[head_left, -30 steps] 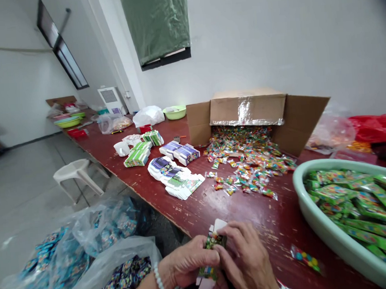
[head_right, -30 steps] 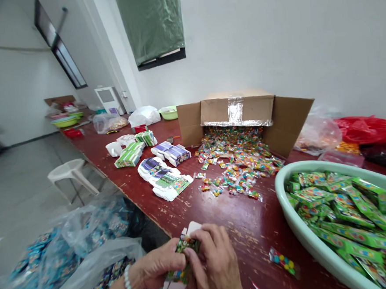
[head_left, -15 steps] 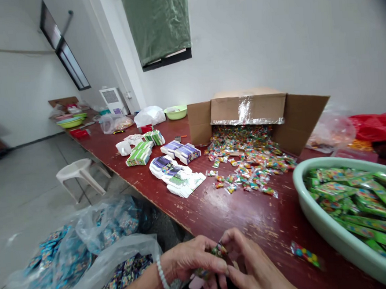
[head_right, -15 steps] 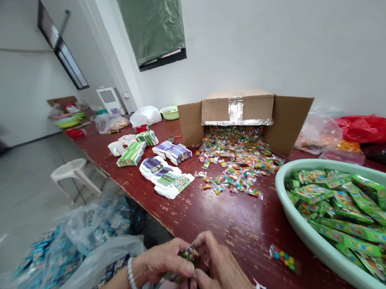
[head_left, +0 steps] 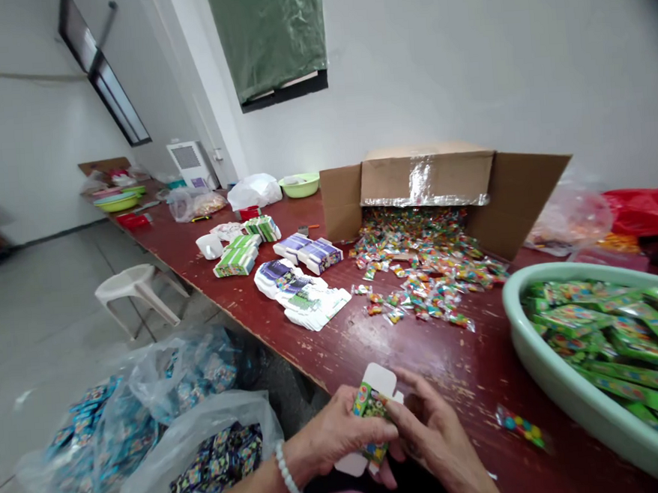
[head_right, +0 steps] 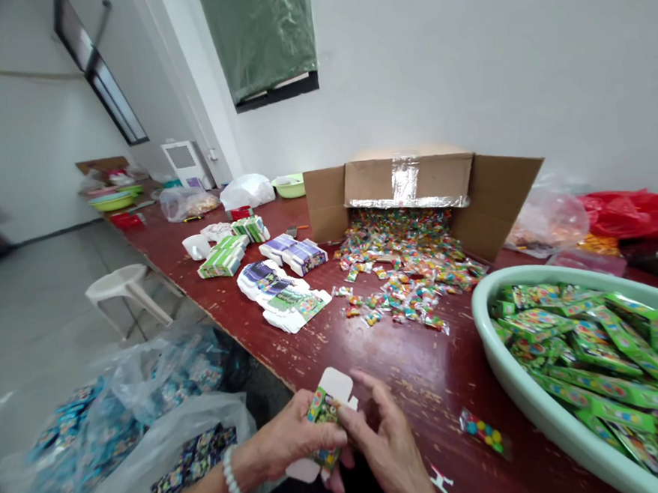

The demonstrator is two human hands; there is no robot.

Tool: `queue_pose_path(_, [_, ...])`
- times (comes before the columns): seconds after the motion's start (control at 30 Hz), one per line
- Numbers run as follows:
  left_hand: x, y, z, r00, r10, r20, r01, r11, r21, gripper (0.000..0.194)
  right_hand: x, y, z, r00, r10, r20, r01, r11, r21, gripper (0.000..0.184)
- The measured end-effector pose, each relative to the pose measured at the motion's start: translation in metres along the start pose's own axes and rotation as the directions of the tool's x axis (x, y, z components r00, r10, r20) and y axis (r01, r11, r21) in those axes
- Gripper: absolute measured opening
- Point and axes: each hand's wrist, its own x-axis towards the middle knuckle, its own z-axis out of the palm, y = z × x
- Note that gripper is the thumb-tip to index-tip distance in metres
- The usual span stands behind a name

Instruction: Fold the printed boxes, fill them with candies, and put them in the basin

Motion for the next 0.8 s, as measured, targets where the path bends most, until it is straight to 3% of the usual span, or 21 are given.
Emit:
queue_pose_path(0.1, [0.004,-0.006,0.004,0.996,0.056,-0.064,-0.056,0.998,0.005,0.023,0.003,-0.008,-0.004,0.998,0.062,0.03,-0.061,0.997,-0.038,0.037])
queue_pose_path(0.2, [0.002,-0.005,0.002,0.977,0.157,-0.143,-0.148,0.987,0.069,0.029,0.007,-0.015,-0.007,0.994,-0.076,-0.075,0.059,0.976,-0.208,0.039])
queue_pose_path(0.27, [0.0,-0.004,-0.001,0.958,0.243,-0.155,-0.227,0.968,0.111,0.037,0.01,-0.015,-0.008,0.991,-0.105,-0.08,0.08,0.96,-0.269,0.036])
queue_pose_path(0.37, [-0.002,-0.005,-0.001,0.921,0.33,-0.209,-0.311,0.943,0.119,0.059,0.011,-0.01,-0.003,0.997,-0.019,-0.079,0.011,0.995,-0.1,0.028])
queue_pose_path(0.47, [-0.002,-0.006,0.005,0.881,0.375,-0.287,-0.365,0.927,0.088,0.076,0.007,-0.003,0.008,0.989,0.058,-0.136,-0.038,0.989,0.141,0.054])
queue_pose_path(0.63, [0.001,-0.009,0.007,0.864,0.412,-0.288,-0.404,0.91,0.091,0.06,0.004,0.004,0.01,0.992,-0.024,-0.12,0.042,0.987,0.153,0.038])
queue_pose_path(0.73, [0.001,-0.015,0.002,0.897,0.37,-0.242,-0.359,0.929,0.088,0.046,0.009,0.005,-0.001,0.994,-0.019,-0.105,0.029,0.995,0.095,0.023])
queue_pose_path(0.8, [0.001,-0.019,-0.001,0.923,0.32,-0.213,-0.312,0.947,0.073,0.04,0.012,0.004,-0.008,0.994,0.01,-0.108,-0.007,1.0,0.031,0.023])
